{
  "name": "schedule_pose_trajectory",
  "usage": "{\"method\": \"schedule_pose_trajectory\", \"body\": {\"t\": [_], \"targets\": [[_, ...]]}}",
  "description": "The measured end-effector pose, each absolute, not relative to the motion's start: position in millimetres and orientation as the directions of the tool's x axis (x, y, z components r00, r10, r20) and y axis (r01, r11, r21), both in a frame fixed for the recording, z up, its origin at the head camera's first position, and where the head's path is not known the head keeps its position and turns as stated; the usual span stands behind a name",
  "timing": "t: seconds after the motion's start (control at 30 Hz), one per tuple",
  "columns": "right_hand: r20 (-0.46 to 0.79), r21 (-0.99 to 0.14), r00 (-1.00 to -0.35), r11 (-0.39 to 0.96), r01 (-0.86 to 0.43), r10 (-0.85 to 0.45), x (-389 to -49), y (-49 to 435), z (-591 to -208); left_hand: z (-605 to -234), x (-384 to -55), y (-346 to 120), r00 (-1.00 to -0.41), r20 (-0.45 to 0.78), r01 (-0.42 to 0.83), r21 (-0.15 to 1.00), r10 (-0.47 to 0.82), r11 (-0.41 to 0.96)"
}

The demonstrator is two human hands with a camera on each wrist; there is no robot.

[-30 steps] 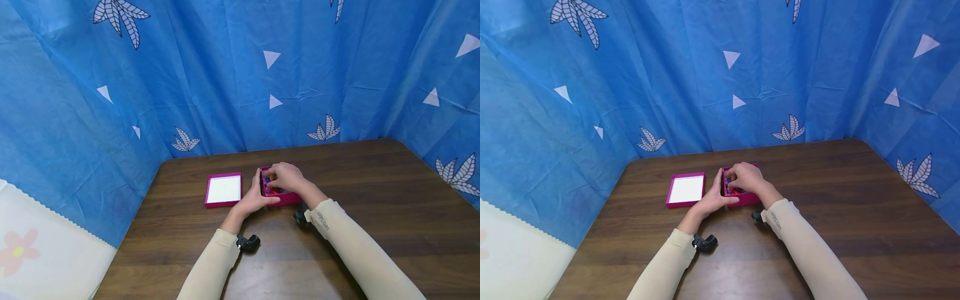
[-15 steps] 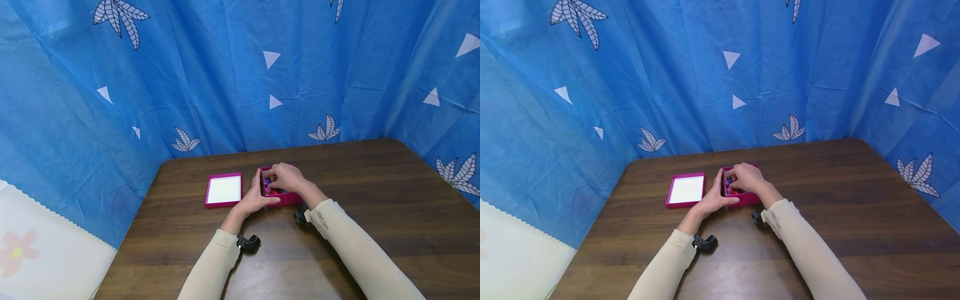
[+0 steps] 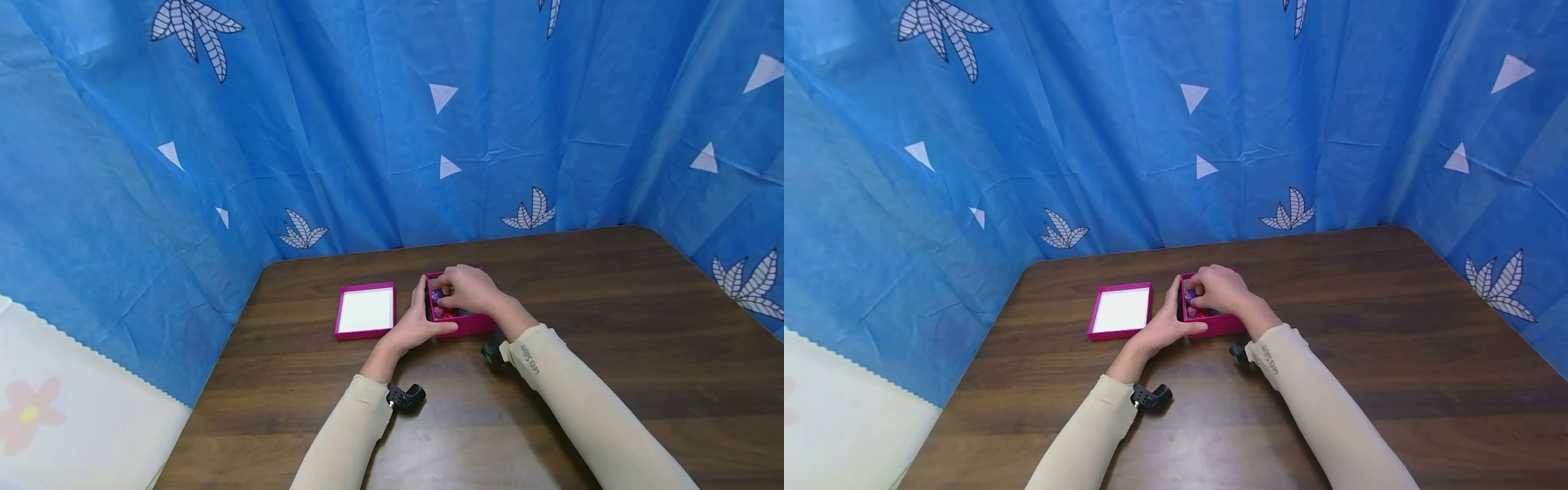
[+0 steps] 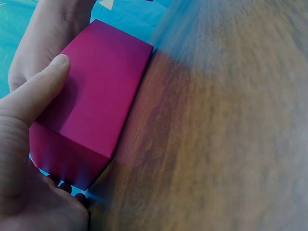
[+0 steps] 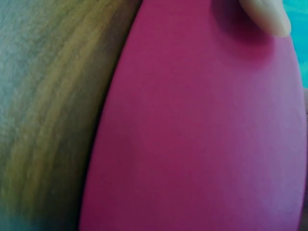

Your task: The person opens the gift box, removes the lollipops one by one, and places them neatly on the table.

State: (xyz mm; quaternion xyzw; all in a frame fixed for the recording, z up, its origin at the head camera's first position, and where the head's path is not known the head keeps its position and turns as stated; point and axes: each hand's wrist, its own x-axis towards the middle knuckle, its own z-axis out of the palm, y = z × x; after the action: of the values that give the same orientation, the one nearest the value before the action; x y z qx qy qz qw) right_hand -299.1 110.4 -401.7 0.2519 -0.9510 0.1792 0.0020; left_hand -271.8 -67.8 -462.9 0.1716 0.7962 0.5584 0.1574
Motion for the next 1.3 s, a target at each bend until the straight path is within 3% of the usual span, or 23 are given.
{"method": "schedule_pose_trajectory", "body": {"t": [0.37,0.57,0.77,1.1,1.3], "targets": [[0.156,-0.434,-0.899,0.789,-0.435,-0.409,-293.7,114.2,-390.6,-462.5,-271.5,-68.0,-0.895,-0.059,0.099,0.94,0.442,0.326],[0.287,-0.559,-0.895,0.699,-0.446,-0.341,-289.3,125.8,-379.6,-463.8,-271.4,-67.9,-0.904,-0.063,0.1,0.931,0.422,0.352],[0.368,-0.596,-0.882,0.653,-0.467,-0.294,-287.8,144.3,-369.4,-463.1,-271.5,-66.7,-0.911,-0.066,0.097,0.926,0.407,0.366],[0.329,-0.75,-0.939,0.577,-0.323,-0.098,-282.6,178.6,-365.9,-462.3,-271.9,-65.2,-0.919,-0.08,0.085,0.916,0.386,0.392],[0.347,-0.771,-0.937,0.554,-0.315,-0.05,-283.6,188.9,-373.4,-462.5,-271.2,-64.6,-0.922,-0.085,0.073,0.919,0.377,0.387]]}}
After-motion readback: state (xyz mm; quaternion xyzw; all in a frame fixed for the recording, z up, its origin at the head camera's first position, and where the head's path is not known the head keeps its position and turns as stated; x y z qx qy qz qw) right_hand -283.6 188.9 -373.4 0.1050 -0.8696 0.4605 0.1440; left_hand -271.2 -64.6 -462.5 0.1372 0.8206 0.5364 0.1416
